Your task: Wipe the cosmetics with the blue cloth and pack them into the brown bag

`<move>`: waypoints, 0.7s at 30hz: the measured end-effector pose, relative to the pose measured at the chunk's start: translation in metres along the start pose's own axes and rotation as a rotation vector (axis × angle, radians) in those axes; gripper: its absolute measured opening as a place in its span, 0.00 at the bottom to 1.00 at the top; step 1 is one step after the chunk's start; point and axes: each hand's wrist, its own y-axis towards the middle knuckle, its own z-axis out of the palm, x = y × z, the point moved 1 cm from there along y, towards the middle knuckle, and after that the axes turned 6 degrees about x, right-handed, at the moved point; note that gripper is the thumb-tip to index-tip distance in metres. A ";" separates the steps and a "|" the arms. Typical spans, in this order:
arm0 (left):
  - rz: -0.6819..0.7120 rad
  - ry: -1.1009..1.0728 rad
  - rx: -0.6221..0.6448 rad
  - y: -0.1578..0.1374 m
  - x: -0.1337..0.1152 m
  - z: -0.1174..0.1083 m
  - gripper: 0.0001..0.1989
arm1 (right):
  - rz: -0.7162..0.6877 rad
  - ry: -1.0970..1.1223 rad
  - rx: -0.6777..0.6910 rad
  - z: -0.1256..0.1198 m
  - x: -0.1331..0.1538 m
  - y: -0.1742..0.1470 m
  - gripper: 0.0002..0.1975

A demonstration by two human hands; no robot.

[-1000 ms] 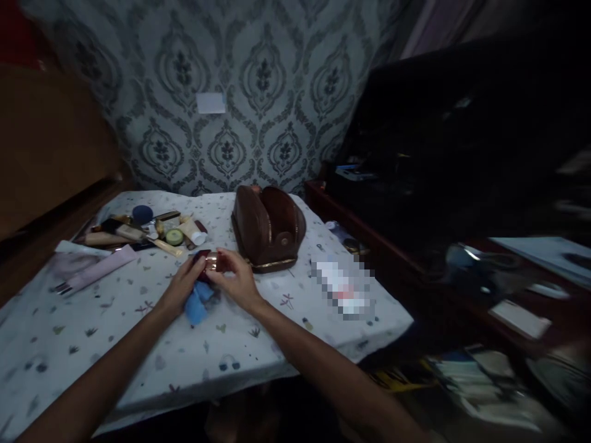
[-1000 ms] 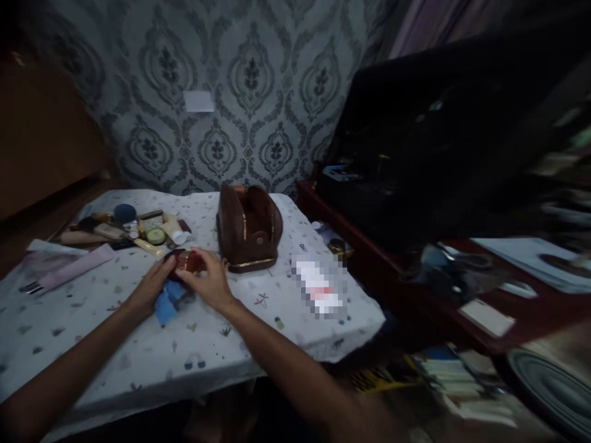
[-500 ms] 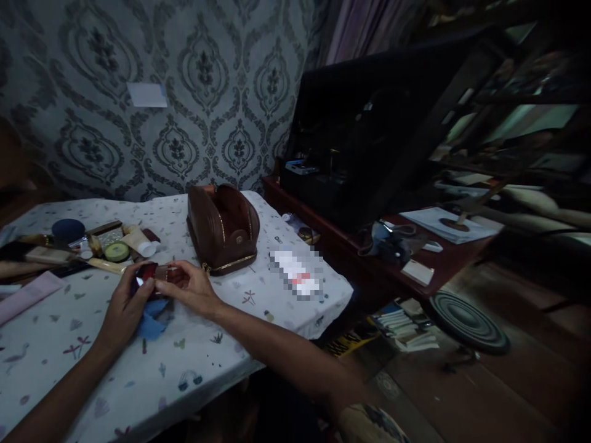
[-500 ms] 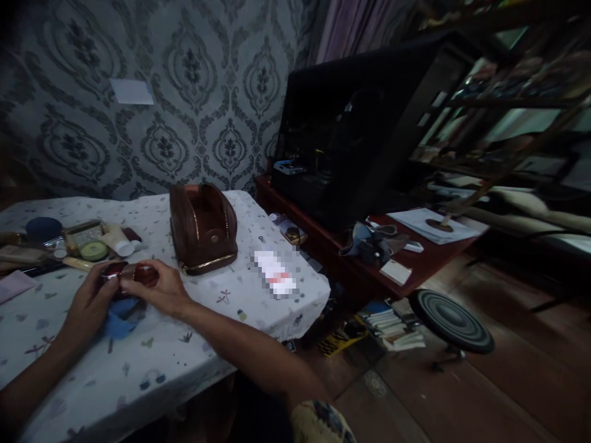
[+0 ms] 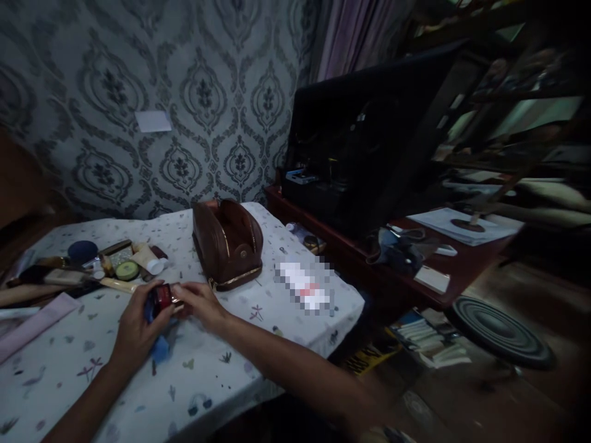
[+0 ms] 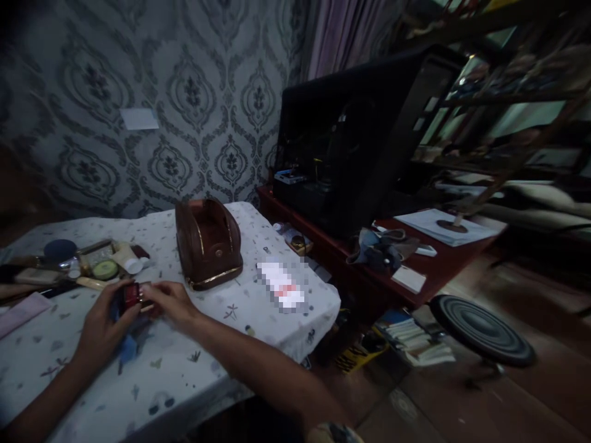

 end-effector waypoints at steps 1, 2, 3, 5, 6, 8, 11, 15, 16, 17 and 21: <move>0.029 0.020 -0.004 0.001 0.000 0.000 0.25 | 0.018 0.039 0.005 0.000 0.000 0.000 0.33; 0.052 0.034 -0.003 0.001 0.001 0.000 0.25 | 0.032 0.075 0.012 0.000 0.000 0.000 0.32; 0.072 0.044 -0.003 0.002 0.001 0.000 0.25 | 0.044 0.101 0.024 0.000 0.001 0.000 0.32; 0.098 0.057 0.001 0.002 0.003 -0.002 0.26 | 0.068 0.138 0.042 0.000 0.001 0.000 0.31; 0.106 0.058 0.006 0.001 0.004 -0.003 0.26 | 0.076 0.152 0.052 0.000 0.002 0.000 0.31; 0.119 0.031 0.028 0.000 0.005 -0.005 0.28 | 0.091 0.175 0.070 0.001 0.004 -0.001 0.31; 0.085 -0.053 0.021 0.004 0.000 -0.012 0.26 | 0.105 0.193 0.070 0.003 0.010 -0.001 0.31; -0.104 -0.064 -0.142 0.033 -0.023 -0.021 0.23 | -0.002 0.141 0.038 0.003 0.029 -0.008 0.27; -0.134 -0.041 -0.151 0.046 -0.031 -0.022 0.22 | -0.048 0.129 0.031 0.002 0.036 -0.010 0.26; -0.125 -0.022 -0.118 0.061 -0.039 -0.021 0.22 | -0.091 0.118 0.026 0.002 0.044 -0.014 0.25; 0.199 0.132 0.092 0.119 -0.068 -0.004 0.22 | -0.245 0.056 -0.018 -0.004 0.088 -0.023 0.22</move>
